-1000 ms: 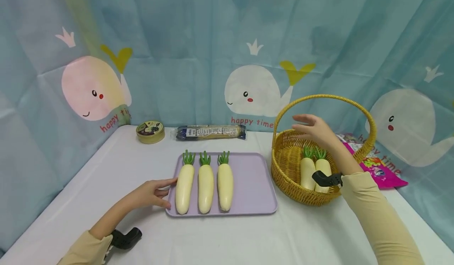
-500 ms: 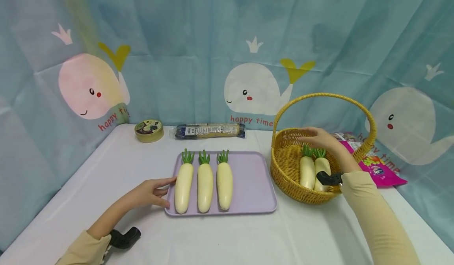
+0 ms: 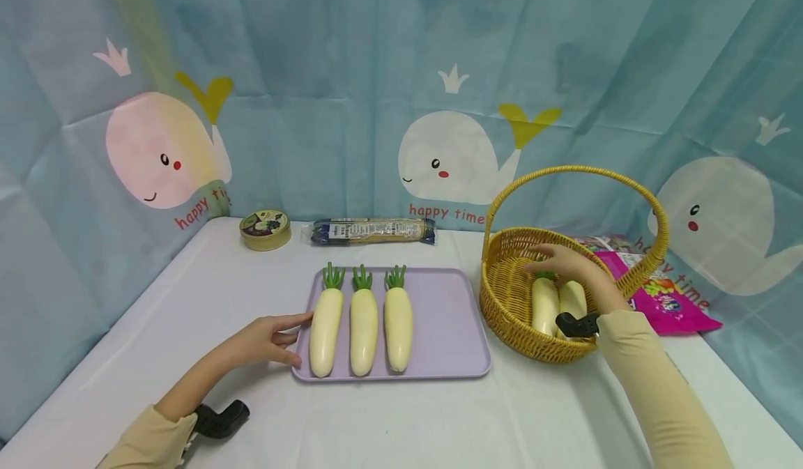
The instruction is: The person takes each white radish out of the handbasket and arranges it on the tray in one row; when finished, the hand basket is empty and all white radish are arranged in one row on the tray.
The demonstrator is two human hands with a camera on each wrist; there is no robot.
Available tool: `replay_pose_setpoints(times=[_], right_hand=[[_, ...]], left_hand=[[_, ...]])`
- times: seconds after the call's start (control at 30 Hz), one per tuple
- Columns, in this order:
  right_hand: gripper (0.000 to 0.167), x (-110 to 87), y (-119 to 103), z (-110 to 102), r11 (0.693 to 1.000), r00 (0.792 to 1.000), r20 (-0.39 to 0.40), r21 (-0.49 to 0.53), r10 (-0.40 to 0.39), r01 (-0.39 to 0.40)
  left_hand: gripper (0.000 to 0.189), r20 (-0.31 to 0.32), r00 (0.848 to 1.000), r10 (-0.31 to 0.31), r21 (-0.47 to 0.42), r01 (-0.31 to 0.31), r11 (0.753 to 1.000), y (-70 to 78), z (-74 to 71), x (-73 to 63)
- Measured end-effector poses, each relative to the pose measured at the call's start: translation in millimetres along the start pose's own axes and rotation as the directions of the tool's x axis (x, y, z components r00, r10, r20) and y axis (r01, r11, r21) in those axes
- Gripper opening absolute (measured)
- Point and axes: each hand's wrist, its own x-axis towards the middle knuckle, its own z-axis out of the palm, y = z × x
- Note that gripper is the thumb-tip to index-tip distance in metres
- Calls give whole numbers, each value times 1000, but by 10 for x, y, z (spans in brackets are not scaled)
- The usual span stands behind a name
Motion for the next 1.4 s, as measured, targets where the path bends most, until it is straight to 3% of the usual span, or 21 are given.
replay_pose_setpoints(times=[0.37, 0.83, 1.17, 1.4], right_hand=[[80, 17, 38, 73, 999, 998, -64, -40, 28, -31], [77, 17, 19, 117, 992, 998, -1, -109, 59, -59], [73, 6, -29, 157, 974, 995, 12, -207, 98, -93], [72, 25, -32, 151, 961, 998, 20, -271, 65, -57]], left_hand=[[83, 5, 1000, 13, 3, -13, 1000, 29, 11, -15], [84, 4, 1000, -3, -11, 3, 1000, 35, -3, 6], [83, 10, 1000, 29, 0, -29, 1000, 18, -6, 4], [81, 15, 999, 48, 6, -48, 999, 17, -1, 2]])
